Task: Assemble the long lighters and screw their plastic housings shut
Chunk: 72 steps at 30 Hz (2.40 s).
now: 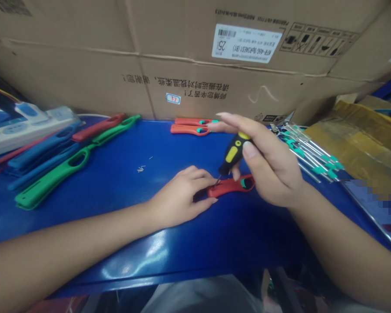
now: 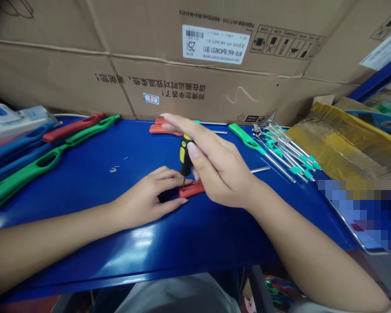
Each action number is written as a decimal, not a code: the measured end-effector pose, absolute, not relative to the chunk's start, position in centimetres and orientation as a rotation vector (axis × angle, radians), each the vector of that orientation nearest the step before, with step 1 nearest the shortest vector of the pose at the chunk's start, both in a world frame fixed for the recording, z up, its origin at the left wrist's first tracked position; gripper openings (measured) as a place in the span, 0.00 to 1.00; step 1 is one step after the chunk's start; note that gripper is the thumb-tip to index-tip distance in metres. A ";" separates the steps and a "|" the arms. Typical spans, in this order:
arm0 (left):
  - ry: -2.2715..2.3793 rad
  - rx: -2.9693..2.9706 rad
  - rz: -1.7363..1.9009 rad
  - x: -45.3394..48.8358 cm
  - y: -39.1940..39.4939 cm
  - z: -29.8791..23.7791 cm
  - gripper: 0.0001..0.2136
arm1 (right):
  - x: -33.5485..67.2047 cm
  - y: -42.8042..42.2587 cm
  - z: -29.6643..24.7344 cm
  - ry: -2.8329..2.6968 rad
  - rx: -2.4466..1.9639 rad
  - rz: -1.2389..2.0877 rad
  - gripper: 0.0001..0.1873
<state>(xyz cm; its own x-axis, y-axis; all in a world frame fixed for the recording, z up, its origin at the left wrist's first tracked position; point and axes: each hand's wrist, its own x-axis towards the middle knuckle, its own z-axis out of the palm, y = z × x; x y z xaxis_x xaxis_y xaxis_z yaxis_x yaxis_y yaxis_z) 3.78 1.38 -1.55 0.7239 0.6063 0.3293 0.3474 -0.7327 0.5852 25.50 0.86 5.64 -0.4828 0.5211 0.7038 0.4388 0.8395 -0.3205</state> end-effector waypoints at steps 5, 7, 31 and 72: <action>0.724 2.451 0.720 3.7 1.3 -1.6 0.14 | 25.7 1.1 5.6 -2.125 -0.635 -0.112 0.15; 0.729 2.449 0.722 3.6 1.3 -1.6 0.14 | 25.8 1.0 5.6 -2.174 -0.657 -0.172 0.16; 0.732 2.436 0.691 3.7 1.3 -1.5 0.14 | 25.1 0.8 5.3 -2.157 -0.646 0.199 0.20; 0.731 2.457 0.710 3.8 1.3 -1.6 0.13 | 25.3 1.0 5.9 -2.135 -0.638 0.155 0.18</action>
<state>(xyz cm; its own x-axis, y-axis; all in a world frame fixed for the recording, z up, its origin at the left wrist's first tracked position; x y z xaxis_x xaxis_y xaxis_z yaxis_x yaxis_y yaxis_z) 3.80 1.28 -1.61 0.7229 0.6027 0.3379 0.3554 -0.7437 0.5662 25.25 1.05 5.91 -0.4839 0.4960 0.7210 0.3864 0.8603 -0.3325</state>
